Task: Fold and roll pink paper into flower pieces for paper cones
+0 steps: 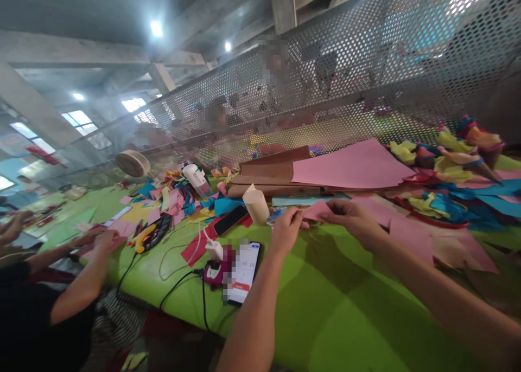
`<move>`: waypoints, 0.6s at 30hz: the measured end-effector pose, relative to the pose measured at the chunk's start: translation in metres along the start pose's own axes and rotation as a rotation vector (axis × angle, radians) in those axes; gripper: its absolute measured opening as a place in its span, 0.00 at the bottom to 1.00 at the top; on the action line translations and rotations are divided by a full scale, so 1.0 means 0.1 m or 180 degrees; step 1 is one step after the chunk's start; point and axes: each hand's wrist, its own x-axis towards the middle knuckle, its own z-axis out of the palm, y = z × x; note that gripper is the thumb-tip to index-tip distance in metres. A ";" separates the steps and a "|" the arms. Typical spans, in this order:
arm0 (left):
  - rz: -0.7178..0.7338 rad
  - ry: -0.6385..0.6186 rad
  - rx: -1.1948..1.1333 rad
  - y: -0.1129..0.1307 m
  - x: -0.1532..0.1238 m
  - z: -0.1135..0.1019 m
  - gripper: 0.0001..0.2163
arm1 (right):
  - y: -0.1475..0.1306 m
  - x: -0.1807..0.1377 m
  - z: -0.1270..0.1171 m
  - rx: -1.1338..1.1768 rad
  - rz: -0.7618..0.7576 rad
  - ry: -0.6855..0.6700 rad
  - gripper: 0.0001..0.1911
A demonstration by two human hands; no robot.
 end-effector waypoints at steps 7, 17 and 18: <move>-0.0152 -0.0058 -0.0400 -0.01 0.02 0.00 0.15 | 0.06 0.02 0.01 0.0014 -0.0043 0.0273 0.28; -0.0080 0.0180 0.0106 0.07 -0.04 0.07 0.12 | -0.05 -0.09 0.00 -0.0316 0.0046 0.0537 0.30; -0.0058 0.0149 0.0142 0.07 -0.04 0.08 0.12 | -0.06 -0.10 -0.01 -0.0333 0.0013 0.0558 0.29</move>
